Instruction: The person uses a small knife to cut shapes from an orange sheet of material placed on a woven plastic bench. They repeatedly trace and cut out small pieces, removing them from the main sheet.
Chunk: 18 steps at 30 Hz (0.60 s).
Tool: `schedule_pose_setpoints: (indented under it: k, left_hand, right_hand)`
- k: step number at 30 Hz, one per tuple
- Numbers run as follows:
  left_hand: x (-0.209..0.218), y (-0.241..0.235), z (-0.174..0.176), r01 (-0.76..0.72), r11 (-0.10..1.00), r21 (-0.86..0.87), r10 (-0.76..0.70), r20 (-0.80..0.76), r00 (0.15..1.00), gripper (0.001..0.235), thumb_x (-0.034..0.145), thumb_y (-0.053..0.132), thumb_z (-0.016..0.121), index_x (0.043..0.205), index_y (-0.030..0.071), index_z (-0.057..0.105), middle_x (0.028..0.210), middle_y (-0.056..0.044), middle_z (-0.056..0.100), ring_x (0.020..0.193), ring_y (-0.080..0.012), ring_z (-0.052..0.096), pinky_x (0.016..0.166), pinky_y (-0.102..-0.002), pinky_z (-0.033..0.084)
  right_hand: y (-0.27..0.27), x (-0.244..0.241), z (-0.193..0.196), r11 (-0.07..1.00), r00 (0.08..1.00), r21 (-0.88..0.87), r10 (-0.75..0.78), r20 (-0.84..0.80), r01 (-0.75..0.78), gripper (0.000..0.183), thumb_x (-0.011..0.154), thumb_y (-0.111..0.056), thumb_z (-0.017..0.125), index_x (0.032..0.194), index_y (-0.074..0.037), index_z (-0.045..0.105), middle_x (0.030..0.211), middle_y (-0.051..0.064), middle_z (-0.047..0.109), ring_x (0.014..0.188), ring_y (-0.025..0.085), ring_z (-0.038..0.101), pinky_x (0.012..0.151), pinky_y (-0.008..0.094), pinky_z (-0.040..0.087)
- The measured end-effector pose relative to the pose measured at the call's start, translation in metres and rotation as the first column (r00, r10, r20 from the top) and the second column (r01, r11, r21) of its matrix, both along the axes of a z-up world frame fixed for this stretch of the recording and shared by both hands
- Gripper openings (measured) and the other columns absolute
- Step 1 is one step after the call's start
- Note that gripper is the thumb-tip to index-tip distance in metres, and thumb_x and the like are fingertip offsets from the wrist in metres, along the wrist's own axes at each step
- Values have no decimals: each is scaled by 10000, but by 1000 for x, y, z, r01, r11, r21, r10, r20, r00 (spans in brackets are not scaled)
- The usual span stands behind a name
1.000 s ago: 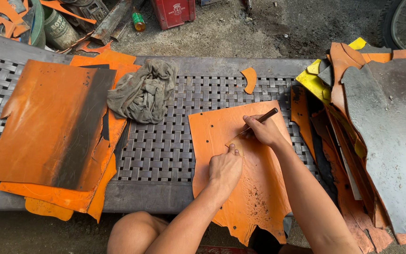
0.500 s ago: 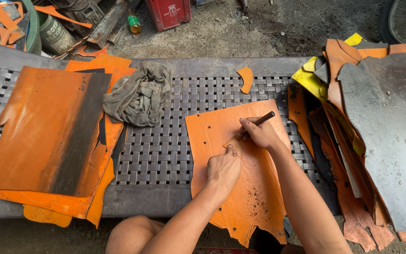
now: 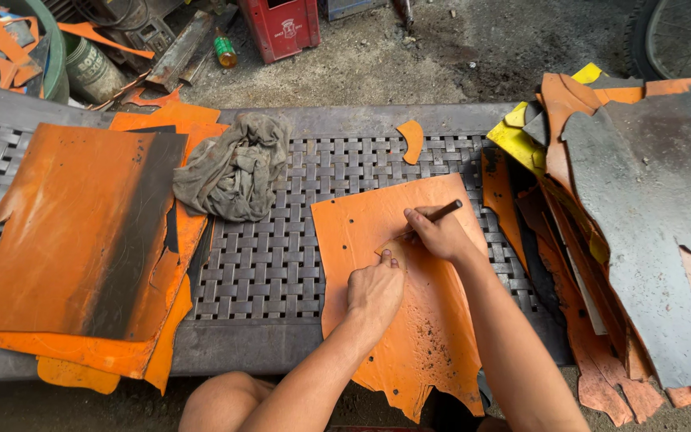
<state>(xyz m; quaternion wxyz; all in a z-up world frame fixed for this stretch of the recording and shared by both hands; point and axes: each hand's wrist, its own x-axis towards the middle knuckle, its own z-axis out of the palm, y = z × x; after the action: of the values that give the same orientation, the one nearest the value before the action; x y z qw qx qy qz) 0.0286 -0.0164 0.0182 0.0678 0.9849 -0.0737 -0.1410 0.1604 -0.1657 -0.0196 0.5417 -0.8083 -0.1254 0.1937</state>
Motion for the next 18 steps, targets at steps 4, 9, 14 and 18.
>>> schedule_pose_setpoints:
  k: [4,9,14,18]
  left_hand:
    - [1,1,1,12,1000,8,-12,25,1000,383,928,44,532,1290,-11,644,1569,-157,430,782,-258,757,541,-398,583]
    - [2,-2,-6,-24,999,-36,26,41,999,322,967,80,521,1240,-5,668,1520,-157,467,768,-277,762,534,-412,587]
    - [4,0,-14,10,999,-45,-7,67,998,202,954,140,598,999,43,769,1017,-166,784,823,-272,757,625,-401,574]
    - [33,2,-12,61,998,-33,-56,124,991,154,873,80,652,827,106,796,885,-134,769,822,-288,760,586,-429,583]
  right_hand:
    - [-6,-49,14,994,948,-15,-102,302,112,383,1036,-297,554,825,4,662,704,107,686,659,169,633,613,312,515]
    - [15,-146,20,900,748,-18,-350,563,435,365,1017,-196,601,706,-4,598,612,179,559,518,213,523,502,401,437]
    - [15,-183,31,855,852,-51,-505,141,516,375,1026,-241,570,787,23,689,685,165,679,634,219,645,622,352,517]
    - [4,-188,33,780,779,150,-622,77,608,350,1032,-238,559,913,53,714,852,133,782,806,190,746,779,312,586]
